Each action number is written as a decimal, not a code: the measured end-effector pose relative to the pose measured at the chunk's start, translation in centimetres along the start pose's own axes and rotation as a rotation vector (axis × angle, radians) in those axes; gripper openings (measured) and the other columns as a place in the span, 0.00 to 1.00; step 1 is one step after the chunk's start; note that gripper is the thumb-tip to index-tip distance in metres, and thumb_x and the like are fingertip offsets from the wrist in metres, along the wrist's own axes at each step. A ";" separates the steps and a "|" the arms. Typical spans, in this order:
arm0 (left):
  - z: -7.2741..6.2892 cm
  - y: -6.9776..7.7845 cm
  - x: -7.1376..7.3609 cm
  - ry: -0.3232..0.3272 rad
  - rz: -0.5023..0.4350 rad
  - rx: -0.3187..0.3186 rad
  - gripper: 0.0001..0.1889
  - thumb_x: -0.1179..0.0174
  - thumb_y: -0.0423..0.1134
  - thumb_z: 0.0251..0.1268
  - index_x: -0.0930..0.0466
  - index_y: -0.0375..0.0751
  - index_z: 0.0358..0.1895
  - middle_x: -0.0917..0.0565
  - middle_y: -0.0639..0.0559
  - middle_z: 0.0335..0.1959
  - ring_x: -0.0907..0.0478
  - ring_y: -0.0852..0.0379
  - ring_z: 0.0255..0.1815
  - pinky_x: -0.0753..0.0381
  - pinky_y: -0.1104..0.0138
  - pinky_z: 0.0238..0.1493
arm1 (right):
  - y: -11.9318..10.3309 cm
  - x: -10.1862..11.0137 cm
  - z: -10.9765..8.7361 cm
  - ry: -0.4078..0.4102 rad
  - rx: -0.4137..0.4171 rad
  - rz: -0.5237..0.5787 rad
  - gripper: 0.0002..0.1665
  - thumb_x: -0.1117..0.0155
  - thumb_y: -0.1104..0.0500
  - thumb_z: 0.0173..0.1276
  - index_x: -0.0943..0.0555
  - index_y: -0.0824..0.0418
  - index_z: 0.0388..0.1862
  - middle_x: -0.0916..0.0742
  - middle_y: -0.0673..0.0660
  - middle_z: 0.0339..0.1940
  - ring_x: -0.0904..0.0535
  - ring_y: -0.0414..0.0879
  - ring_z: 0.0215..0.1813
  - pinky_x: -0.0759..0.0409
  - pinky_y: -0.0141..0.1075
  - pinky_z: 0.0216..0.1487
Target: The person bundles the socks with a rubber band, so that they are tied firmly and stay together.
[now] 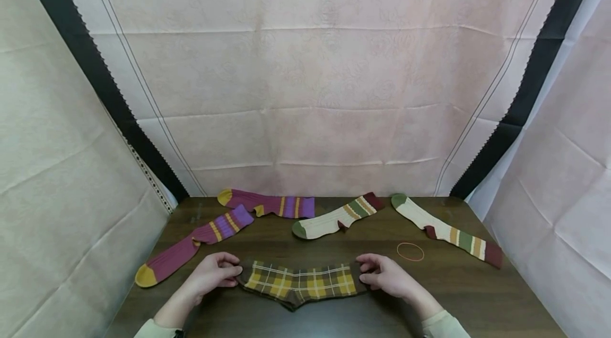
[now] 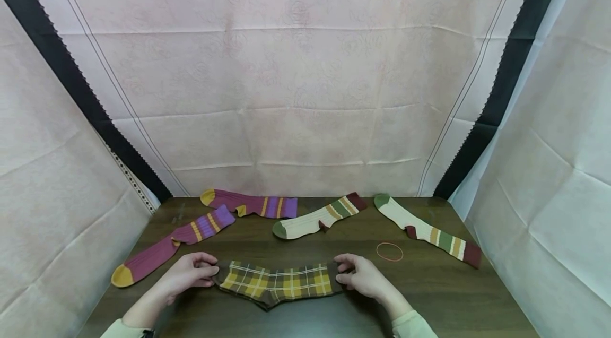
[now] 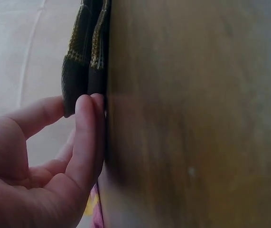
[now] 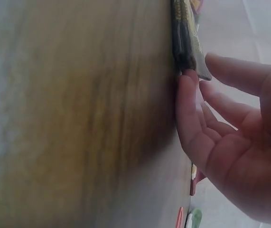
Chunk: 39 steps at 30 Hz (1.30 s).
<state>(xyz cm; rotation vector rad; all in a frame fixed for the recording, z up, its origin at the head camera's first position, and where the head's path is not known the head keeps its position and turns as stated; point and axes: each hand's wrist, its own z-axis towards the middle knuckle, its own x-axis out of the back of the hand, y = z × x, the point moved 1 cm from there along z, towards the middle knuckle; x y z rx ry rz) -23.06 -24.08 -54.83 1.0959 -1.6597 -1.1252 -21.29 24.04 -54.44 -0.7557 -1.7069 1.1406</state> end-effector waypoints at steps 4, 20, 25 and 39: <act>0.2 0.1 0.0 -0.025 0.018 0.013 0.24 0.31 0.31 0.72 0.25 0.16 0.62 0.14 0.41 0.46 0.13 0.52 0.37 0.09 0.59 0.41 | 0.0 -0.1 0.3 0.001 -0.016 -0.040 0.22 0.32 0.65 0.76 0.21 0.73 0.65 0.16 0.59 0.47 0.18 0.50 0.46 0.12 0.47 0.41; 0.9 0.1 -0.2 -0.018 0.092 0.045 0.18 0.31 0.32 0.71 0.19 0.20 0.55 0.14 0.42 0.45 0.12 0.52 0.35 0.09 0.57 0.43 | -0.5 -0.2 1.1 0.039 -0.017 -0.103 0.11 0.29 0.64 0.73 0.18 0.67 0.50 0.17 0.54 0.38 0.20 0.48 0.40 0.15 0.42 0.35; 0.9 0.3 -0.6 -0.020 0.082 0.043 0.16 0.30 0.32 0.71 0.18 0.21 0.53 0.15 0.41 0.45 0.12 0.51 0.35 0.09 0.57 0.43 | -0.3 0.1 1.5 0.063 -0.004 -0.116 0.10 0.29 0.65 0.73 0.18 0.66 0.49 0.17 0.54 0.37 0.20 0.48 0.39 0.15 0.41 0.34; 1.0 0.4 -0.5 -0.054 0.074 0.037 0.17 0.30 0.33 0.72 0.19 0.22 0.53 0.13 0.42 0.43 0.11 0.49 0.37 0.09 0.57 0.44 | -0.1 0.2 1.5 0.103 -0.008 -0.133 0.12 0.29 0.66 0.73 0.17 0.67 0.51 0.17 0.55 0.37 0.20 0.47 0.38 0.16 0.38 0.34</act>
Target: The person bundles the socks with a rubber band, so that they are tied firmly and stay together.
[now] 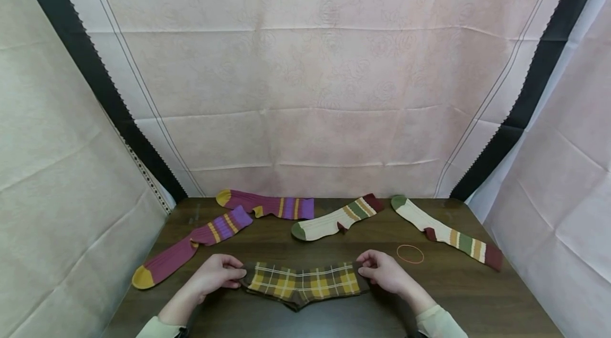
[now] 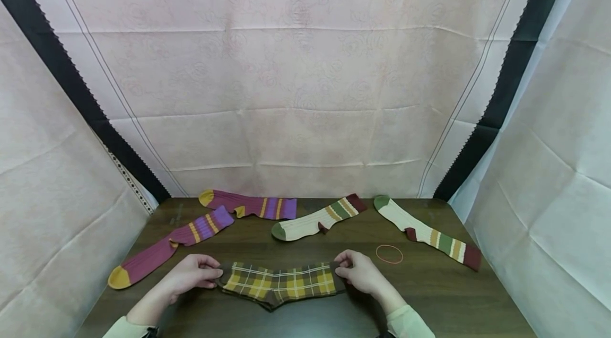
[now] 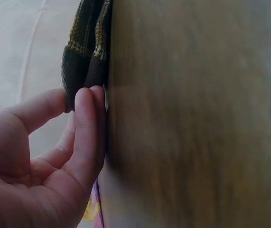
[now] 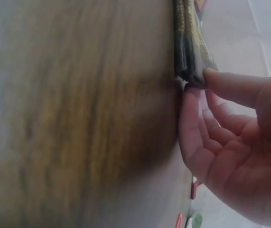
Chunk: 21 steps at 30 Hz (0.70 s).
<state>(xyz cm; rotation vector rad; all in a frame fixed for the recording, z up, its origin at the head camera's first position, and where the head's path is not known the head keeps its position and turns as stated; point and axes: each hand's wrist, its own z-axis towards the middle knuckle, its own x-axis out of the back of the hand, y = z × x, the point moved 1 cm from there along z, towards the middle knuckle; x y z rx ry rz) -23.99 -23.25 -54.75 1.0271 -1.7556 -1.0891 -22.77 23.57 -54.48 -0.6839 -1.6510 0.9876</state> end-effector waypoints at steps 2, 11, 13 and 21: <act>0.0 0.0 0.0 -0.001 0.001 0.003 0.17 0.30 0.33 0.72 0.19 0.22 0.53 0.12 0.42 0.43 0.11 0.49 0.37 0.09 0.57 0.44 | 0.0 0.0 0.0 0.000 -0.003 0.001 0.11 0.29 0.66 0.73 0.17 0.67 0.51 0.17 0.55 0.37 0.20 0.47 0.38 0.16 0.38 0.34; -0.1 0.2 0.2 -0.011 0.003 0.011 0.17 0.30 0.34 0.72 0.19 0.22 0.54 0.12 0.42 0.44 0.11 0.49 0.37 0.09 0.58 0.43 | 0.0 0.1 0.2 -0.015 -0.009 0.010 0.12 0.28 0.65 0.73 0.17 0.69 0.52 0.17 0.55 0.38 0.20 0.45 0.39 0.15 0.38 0.35; -0.1 0.2 0.2 -0.014 0.002 0.009 0.17 0.30 0.34 0.72 0.19 0.21 0.54 0.12 0.42 0.44 0.11 0.48 0.37 0.09 0.57 0.44 | 0.0 0.1 0.3 -0.015 -0.012 0.010 0.12 0.28 0.65 0.72 0.17 0.69 0.51 0.17 0.55 0.38 0.20 0.46 0.39 0.15 0.38 0.35; 0.0 0.2 0.3 -0.014 0.009 0.008 0.18 0.29 0.35 0.71 0.18 0.23 0.55 0.11 0.44 0.43 0.12 0.50 0.37 0.09 0.57 0.43 | 0.2 0.2 0.3 -0.016 -0.032 0.004 0.14 0.27 0.64 0.72 0.17 0.69 0.52 0.17 0.55 0.38 0.20 0.48 0.41 0.14 0.41 0.37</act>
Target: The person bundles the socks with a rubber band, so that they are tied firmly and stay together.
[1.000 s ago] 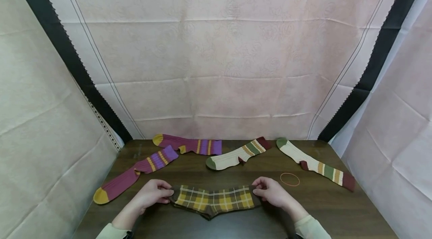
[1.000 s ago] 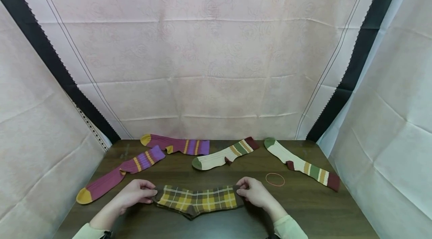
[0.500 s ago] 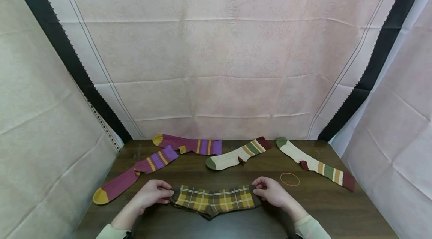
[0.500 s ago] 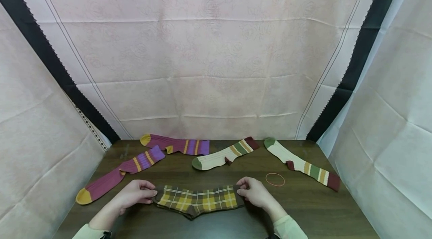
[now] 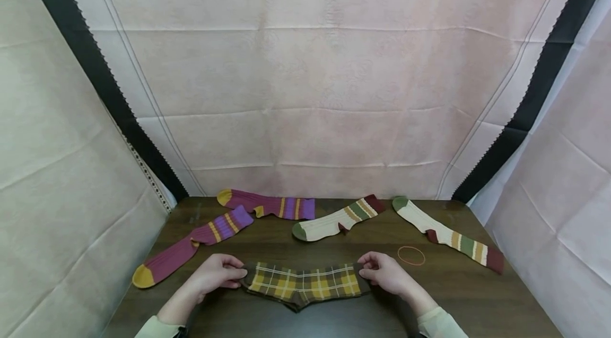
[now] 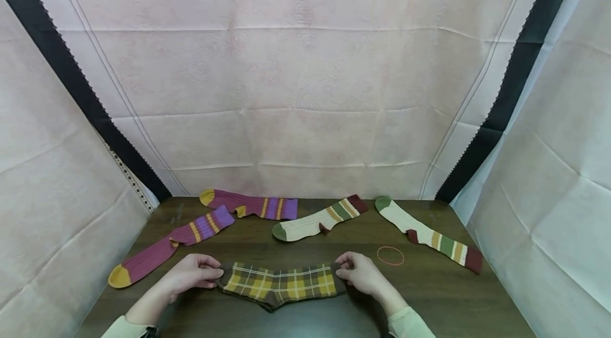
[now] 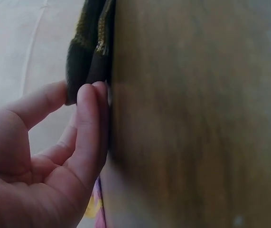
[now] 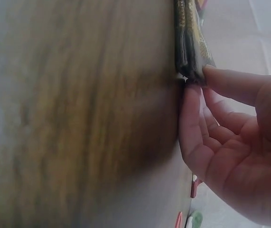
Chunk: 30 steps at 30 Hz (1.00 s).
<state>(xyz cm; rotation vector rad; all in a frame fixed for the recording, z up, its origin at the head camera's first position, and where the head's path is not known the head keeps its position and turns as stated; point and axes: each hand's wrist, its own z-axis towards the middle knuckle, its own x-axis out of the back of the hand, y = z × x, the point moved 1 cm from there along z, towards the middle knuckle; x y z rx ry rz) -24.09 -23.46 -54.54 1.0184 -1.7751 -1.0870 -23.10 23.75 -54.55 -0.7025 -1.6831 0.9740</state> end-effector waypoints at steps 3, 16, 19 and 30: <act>-0.1 0.3 0.3 0.021 0.024 -0.016 0.18 0.29 0.36 0.72 0.18 0.24 0.55 0.12 0.44 0.42 0.12 0.48 0.37 0.09 0.56 0.43 | -0.2 0.0 0.0 -0.011 -0.011 0.009 0.15 0.27 0.63 0.72 0.17 0.69 0.54 0.17 0.55 0.39 0.20 0.48 0.41 0.14 0.42 0.37; 3.2 2.9 1.9 0.440 0.369 -0.256 0.17 0.27 0.34 0.69 0.16 0.33 0.57 0.12 0.42 0.49 0.15 0.45 0.49 0.15 0.52 0.52 | -1.1 -0.2 0.5 0.166 -0.004 0.005 0.15 0.31 0.58 0.79 0.15 0.66 0.57 0.13 0.54 0.41 0.17 0.46 0.42 0.14 0.37 0.37; 4.4 3.2 1.8 0.454 0.418 -0.296 0.19 0.26 0.33 0.68 0.16 0.32 0.59 0.13 0.38 0.53 0.17 0.40 0.54 0.19 0.45 0.58 | -1.5 -0.3 0.6 0.230 0.013 0.025 0.14 0.31 0.60 0.78 0.15 0.65 0.57 0.12 0.54 0.41 0.17 0.46 0.41 0.15 0.36 0.37; 7.7 3.0 2.2 0.429 0.622 -0.354 0.23 0.25 0.31 0.64 0.18 0.30 0.61 0.15 0.32 0.55 0.17 0.38 0.51 0.18 0.45 0.52 | -2.4 -0.1 0.3 0.340 0.058 0.068 0.11 0.31 0.63 0.77 0.13 0.64 0.55 0.10 0.58 0.44 0.17 0.48 0.38 0.18 0.34 0.35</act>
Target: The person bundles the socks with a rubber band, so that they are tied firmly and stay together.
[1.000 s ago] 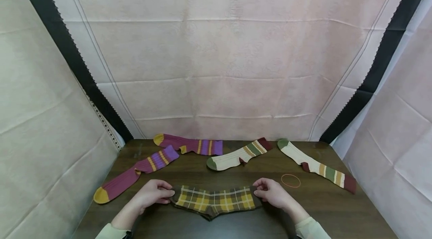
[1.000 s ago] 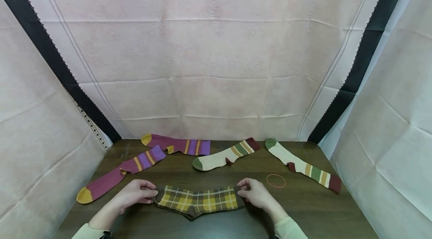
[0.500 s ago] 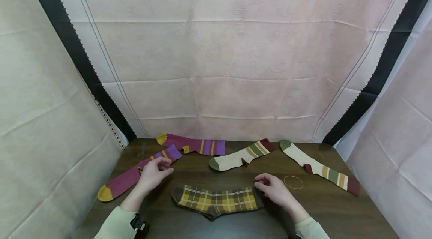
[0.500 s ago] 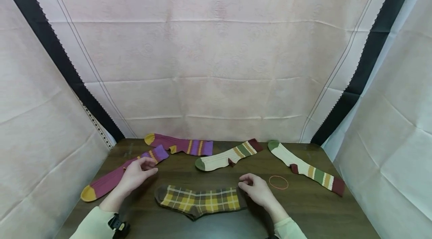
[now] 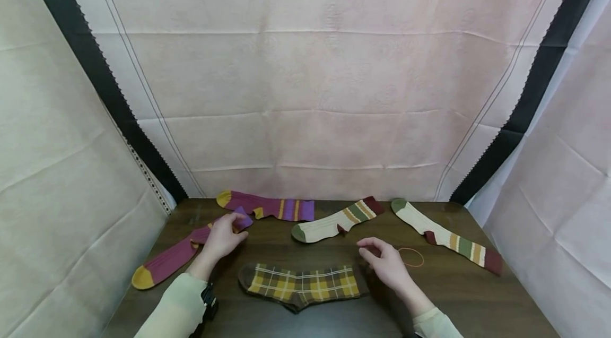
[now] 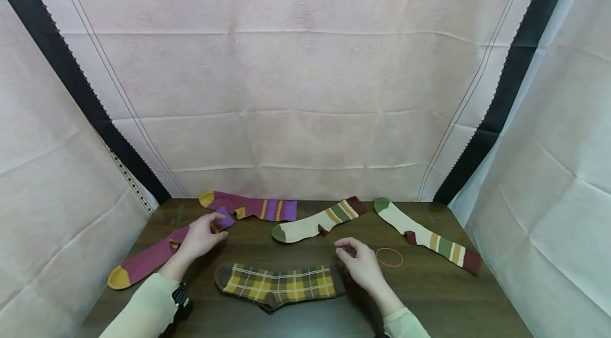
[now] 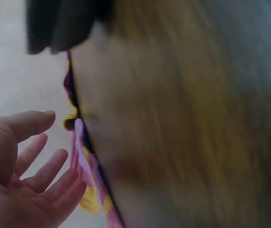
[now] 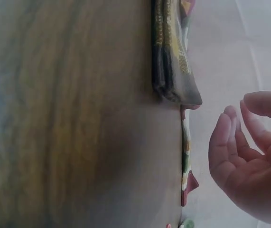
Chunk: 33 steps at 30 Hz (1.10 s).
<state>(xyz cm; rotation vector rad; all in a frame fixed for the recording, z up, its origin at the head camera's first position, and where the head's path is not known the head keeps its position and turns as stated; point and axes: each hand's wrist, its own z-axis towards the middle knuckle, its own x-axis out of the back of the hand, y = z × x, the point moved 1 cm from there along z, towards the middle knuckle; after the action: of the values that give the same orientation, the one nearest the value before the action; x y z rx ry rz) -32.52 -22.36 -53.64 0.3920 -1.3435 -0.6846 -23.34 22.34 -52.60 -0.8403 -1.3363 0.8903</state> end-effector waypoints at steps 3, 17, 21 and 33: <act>0.2 -0.3 -0.2 -0.027 0.025 0.016 0.23 0.26 0.31 0.64 0.18 0.29 0.61 0.15 0.32 0.57 0.22 0.30 0.62 0.22 0.40 0.63 | 0.1 -0.1 0.0 -0.004 -0.001 -0.004 0.10 0.32 0.64 0.77 0.13 0.64 0.54 0.10 0.58 0.43 0.17 0.51 0.38 0.18 0.34 0.35; -0.6 -0.9 -0.2 -0.066 -0.052 0.067 0.22 0.26 0.31 0.64 0.17 0.31 0.61 0.13 0.39 0.53 0.17 0.44 0.51 0.19 0.47 0.55 | -0.8 -1.4 0.2 -0.069 0.076 0.028 0.10 0.31 0.63 0.78 0.13 0.64 0.54 0.11 0.63 0.42 0.14 0.53 0.38 0.15 0.35 0.35; -1.3 -0.5 -0.4 -0.081 -0.082 0.047 0.21 0.26 0.31 0.65 0.16 0.33 0.60 0.12 0.43 0.49 0.16 0.46 0.50 0.18 0.47 0.55 | -1.7 -2.3 0.4 -0.118 0.094 0.040 0.11 0.32 0.62 0.79 0.14 0.66 0.55 0.12 0.65 0.41 0.14 0.56 0.39 0.13 0.38 0.36; -2.3 1.5 -1.3 -0.169 -0.243 0.049 0.16 0.32 0.25 0.70 0.15 0.37 0.59 0.13 0.51 0.44 0.15 0.52 0.48 0.14 0.55 0.48 | -4.4 -6.8 1.5 -0.347 0.157 0.038 0.15 0.35 0.59 0.81 0.15 0.68 0.57 0.12 0.65 0.42 0.14 0.56 0.41 0.11 0.47 0.41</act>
<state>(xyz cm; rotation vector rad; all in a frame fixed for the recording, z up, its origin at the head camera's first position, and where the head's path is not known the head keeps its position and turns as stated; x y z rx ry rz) -30.03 -20.65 -54.20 0.5528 -1.4886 -0.9028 -24.74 14.34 -51.47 -0.6082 -1.5276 1.1943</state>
